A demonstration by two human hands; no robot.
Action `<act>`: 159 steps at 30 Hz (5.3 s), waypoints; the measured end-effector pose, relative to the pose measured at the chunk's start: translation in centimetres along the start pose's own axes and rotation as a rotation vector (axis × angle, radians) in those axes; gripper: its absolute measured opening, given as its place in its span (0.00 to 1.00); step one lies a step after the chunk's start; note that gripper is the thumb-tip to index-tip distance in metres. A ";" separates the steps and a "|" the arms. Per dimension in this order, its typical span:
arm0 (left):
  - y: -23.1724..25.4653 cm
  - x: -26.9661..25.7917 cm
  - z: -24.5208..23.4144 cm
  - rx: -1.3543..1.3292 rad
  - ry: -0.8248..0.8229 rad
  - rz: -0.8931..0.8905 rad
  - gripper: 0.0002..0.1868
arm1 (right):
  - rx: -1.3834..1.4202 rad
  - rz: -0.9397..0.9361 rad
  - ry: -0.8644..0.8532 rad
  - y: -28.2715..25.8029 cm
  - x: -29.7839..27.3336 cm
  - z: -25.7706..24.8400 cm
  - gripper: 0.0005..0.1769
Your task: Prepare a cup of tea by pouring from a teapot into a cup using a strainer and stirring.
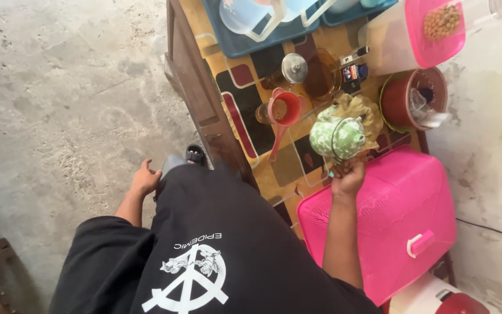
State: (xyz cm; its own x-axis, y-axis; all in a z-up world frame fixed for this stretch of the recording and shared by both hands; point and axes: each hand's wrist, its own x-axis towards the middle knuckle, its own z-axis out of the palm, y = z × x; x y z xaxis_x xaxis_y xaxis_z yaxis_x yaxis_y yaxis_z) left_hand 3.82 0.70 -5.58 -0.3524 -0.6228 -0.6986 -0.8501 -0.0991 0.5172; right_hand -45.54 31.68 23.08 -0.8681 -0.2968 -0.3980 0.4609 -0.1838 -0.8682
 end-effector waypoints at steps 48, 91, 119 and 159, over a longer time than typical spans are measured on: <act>-18.8 -17.0 -3.3 -0.043 0.068 -0.092 0.39 | -0.025 -0.224 0.089 0.2 -16.0 2.6 0.12; -14.8 -16.4 2.1 -0.047 0.100 -0.165 0.38 | -0.043 -0.191 -0.066 -0.1 -8.1 1.8 0.12; 2.3 -10.0 1.7 0.027 -0.008 0.122 0.39 | -0.154 -0.130 -0.132 2.3 -3.5 -0.5 0.13; 26.6 -19.1 -22.5 -0.391 0.571 0.744 0.40 | -0.211 0.056 -1.218 -1.2 2.2 32.2 0.15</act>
State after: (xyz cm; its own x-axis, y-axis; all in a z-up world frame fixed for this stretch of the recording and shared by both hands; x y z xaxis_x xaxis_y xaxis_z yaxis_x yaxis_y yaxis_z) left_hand -3.22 -7.47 32.64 -0.4133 -0.8975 0.1540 -0.2674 0.2813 0.9216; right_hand -42.08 1.02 32.79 -0.0584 -0.9983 0.0011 0.3549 -0.0218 -0.9347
